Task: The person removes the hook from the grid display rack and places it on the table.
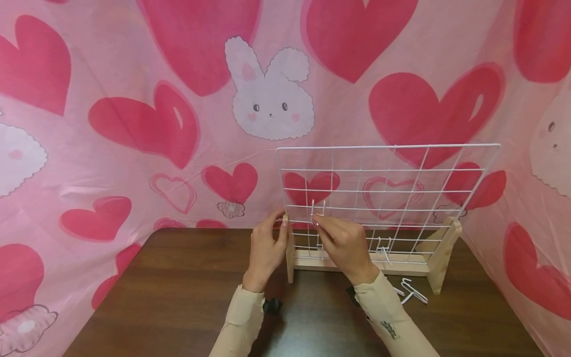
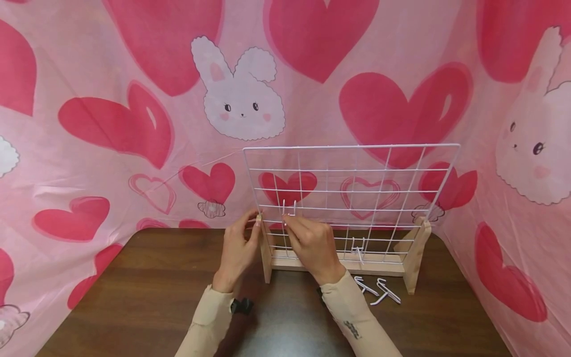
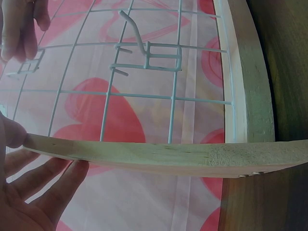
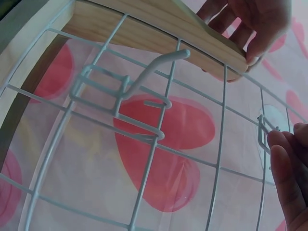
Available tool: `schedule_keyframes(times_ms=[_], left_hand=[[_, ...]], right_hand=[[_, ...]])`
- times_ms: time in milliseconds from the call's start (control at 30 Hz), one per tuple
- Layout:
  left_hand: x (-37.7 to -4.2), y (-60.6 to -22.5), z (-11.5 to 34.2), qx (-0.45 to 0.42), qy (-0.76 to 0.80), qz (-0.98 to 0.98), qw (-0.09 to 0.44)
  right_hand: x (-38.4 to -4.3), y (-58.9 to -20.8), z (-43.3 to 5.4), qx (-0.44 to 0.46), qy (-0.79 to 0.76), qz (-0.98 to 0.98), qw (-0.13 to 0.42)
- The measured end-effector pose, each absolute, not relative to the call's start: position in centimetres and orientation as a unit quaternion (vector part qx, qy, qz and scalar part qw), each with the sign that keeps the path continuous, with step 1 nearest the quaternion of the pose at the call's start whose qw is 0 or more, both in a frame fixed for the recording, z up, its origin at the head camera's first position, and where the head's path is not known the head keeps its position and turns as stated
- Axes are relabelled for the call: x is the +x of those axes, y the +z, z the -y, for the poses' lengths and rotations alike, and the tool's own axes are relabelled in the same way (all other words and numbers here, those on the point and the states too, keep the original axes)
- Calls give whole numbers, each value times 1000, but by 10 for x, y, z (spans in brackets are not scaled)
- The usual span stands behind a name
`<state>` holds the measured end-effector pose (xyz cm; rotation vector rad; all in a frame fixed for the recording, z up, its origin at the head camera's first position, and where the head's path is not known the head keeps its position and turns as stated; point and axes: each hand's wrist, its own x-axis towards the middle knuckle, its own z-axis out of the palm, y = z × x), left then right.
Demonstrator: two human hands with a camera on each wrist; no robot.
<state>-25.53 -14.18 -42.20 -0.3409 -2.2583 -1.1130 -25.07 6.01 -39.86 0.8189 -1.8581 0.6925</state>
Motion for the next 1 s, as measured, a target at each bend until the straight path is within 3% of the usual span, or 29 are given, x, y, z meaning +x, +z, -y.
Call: schedule_keyframes(times_ms=[333, 800, 1000], left_hand=[[-255, -423, 143, -127, -419, 848, 300], [-256, -424, 142, -128, -416, 849, 299], [-256, -423, 143, -131, -412, 848, 307]], right_hand=[[-246, -397, -68, 351, 279, 739, 502], [-235, -402, -82, 337, 257, 766, 484], [-235, -404, -88, 348, 240, 752, 506]])
